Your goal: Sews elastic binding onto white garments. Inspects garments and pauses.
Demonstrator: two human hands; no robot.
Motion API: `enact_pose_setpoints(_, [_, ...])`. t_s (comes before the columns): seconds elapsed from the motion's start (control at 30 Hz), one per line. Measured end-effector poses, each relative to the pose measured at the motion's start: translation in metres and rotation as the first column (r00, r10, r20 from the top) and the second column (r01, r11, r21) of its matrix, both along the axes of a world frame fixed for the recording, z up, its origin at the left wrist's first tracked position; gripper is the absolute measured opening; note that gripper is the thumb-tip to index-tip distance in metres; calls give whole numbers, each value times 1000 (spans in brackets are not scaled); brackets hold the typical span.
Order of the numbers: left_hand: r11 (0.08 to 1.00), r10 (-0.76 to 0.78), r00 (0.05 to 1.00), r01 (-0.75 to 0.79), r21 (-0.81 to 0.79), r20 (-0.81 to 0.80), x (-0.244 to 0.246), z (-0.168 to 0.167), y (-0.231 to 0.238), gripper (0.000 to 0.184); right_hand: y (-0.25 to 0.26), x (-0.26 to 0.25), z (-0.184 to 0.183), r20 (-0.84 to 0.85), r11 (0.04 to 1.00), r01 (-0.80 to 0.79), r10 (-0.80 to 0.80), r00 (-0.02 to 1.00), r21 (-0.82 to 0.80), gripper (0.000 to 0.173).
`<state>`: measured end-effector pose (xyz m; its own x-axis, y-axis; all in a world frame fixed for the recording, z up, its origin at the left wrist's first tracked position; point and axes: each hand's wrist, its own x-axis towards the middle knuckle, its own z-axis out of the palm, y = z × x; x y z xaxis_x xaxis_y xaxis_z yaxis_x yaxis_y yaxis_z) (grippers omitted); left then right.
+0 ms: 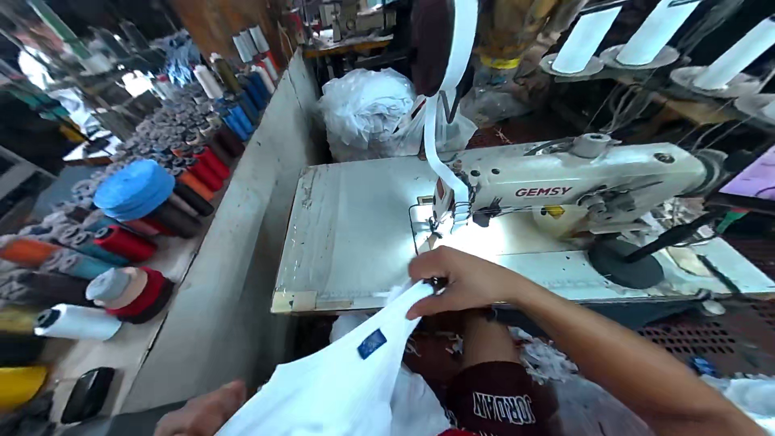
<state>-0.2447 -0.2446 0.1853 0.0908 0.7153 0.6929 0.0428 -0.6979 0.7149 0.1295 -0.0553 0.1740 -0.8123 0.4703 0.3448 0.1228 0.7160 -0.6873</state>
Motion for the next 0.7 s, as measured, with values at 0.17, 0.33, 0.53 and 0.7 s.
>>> enact_pose_setpoints(0.17, [996, -69, 991, 62, 59, 111, 41, -4, 37, 18, -27, 55, 39, 120, 995, 103, -103, 987, 11, 39])
enact_pose_setpoints(0.33, [955, -276, 956, 260, 146, 104, 75, 21, 71, 16, -64, 109, 74, 145, 973, 212, -225, 964, 95, 36])
enact_pose_setpoints(0.53, [836, -484, 870, 430, 341, 92, 135, 60, 102, 16, -125, 169, 102, 99, 893, 358, -396, 913, 272, 36])
enact_pose_setpoints(0.7, [593, -736, 675, 683, 427, -57, 222, 100, 126, 36, -187, 233, 114, 106, 726, 519, -621, 776, 452, 32])
